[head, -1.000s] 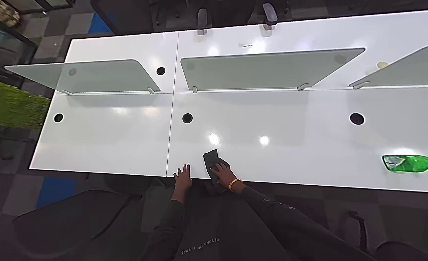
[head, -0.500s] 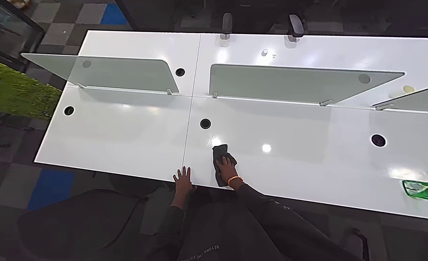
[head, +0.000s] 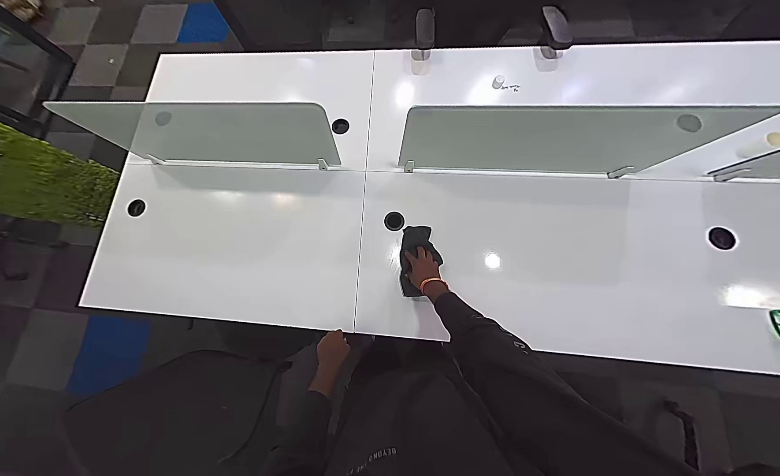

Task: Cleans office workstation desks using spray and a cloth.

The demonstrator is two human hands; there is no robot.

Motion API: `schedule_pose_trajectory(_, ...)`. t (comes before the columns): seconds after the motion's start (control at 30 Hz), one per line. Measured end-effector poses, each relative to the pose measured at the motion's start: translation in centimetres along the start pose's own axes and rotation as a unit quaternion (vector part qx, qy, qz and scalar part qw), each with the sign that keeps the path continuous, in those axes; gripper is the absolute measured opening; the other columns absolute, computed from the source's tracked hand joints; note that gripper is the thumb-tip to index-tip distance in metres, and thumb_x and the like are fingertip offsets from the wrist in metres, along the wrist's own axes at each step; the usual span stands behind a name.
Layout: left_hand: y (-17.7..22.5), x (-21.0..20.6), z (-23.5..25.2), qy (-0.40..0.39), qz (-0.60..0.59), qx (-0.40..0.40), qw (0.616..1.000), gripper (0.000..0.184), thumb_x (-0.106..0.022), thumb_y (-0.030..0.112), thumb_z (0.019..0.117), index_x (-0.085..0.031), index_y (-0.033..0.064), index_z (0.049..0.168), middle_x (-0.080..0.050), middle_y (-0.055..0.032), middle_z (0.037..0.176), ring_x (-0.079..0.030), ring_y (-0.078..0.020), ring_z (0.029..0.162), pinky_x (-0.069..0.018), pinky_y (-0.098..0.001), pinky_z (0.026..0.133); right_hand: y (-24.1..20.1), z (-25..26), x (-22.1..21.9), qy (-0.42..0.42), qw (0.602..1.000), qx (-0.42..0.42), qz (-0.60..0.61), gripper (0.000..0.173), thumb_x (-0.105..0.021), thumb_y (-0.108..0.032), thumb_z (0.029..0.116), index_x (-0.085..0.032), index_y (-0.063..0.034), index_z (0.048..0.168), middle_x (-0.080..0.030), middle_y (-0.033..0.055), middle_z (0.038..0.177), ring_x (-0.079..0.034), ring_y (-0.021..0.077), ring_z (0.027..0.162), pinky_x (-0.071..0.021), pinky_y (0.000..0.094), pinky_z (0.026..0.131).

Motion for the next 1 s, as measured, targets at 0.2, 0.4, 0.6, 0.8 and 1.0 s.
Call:
schedule_pose_trajectory(0.2,-3.7,-6.5,0.0,-0.196,-0.052,0.021,0.979,0.054,-0.061,0.047,0.0984,-0.067,0.0014,0.126,-0.068,-0.0213,0.129,-0.065,-0.0374,0.122,-0.0513,-0.0621,0.100,-0.2,-5.2,-3.3,-0.020,1.000,0.003,0.023,0.081,-0.078,-0.029,0.0867,-0.040,-0.0308,0.159,-0.027,0.0199,0.167,-0.030,0.0498,0.150,-0.0438,0.0712,0.104)
schedule_pose_trajectory(0.4,-3.4,-6.3,-5.2,-0.258,-0.191,0.067,0.945,0.067,-0.066,0.064,0.0908,-0.070,0.0065,0.126,-0.071,-0.0187,0.121,-0.070,-0.0319,0.107,-0.0555,-0.0550,0.091,0.3,-11.3,-7.5,-0.060,0.998,-0.003,0.016,0.081,-0.077,-0.028,0.0874,-0.040,-0.0322,0.159,-0.027,0.0192,0.168,-0.029,0.0477,0.151,-0.0434,0.0672,0.107)
schedule_pose_trajectory(0.6,-3.3,-5.4,-5.0,-0.260,-0.180,0.063,0.947,0.065,-0.066,0.068,0.0857,-0.076,0.0087,0.110,-0.075,-0.0127,0.107,-0.072,-0.0256,0.095,-0.0577,-0.0520,0.083,0.3,-10.4,-7.9,-0.054,0.998,0.003,0.010,0.083,-0.076,-0.025,0.0878,-0.037,-0.0301,0.161,-0.018,0.0222,0.170,-0.018,0.0476,0.156,-0.0355,0.0663,0.115)
schedule_pose_trajectory(0.8,-3.5,-5.3,-5.0,-0.270,-0.142,0.062,0.950,0.068,-0.066,0.070,0.0847,-0.076,0.0077,0.109,-0.075,-0.0133,0.101,-0.072,-0.0253,0.085,-0.0576,-0.0503,0.079,-0.2,-4.5,-4.1,-0.018,1.000,0.018,0.016,0.085,-0.077,-0.025,0.0870,-0.036,-0.0278,0.162,-0.016,0.0231,0.171,-0.017,0.0490,0.156,-0.0344,0.0680,0.115)
schedule_pose_trajectory(1.0,-4.3,-6.4,-5.3,-0.276,-0.123,0.071,0.951,0.069,-0.067,0.069,0.0851,-0.075,0.0069,0.114,-0.074,-0.0158,0.115,-0.072,-0.0296,0.103,-0.0558,-0.0556,0.090,-1.9,1.2,0.7,-0.010,1.000,-0.023,0.013,0.087,-0.079,-0.023,0.0840,-0.038,-0.0282,0.161,-0.019,0.0231,0.170,-0.022,0.0496,0.154,-0.0408,0.0700,0.109)
Point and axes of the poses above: each hand's wrist, its own z-axis towards the middle knuckle, its own x-axis out of the back of the hand, y = z × x, the point moved 5 cm from there along z, towards the middle knuckle
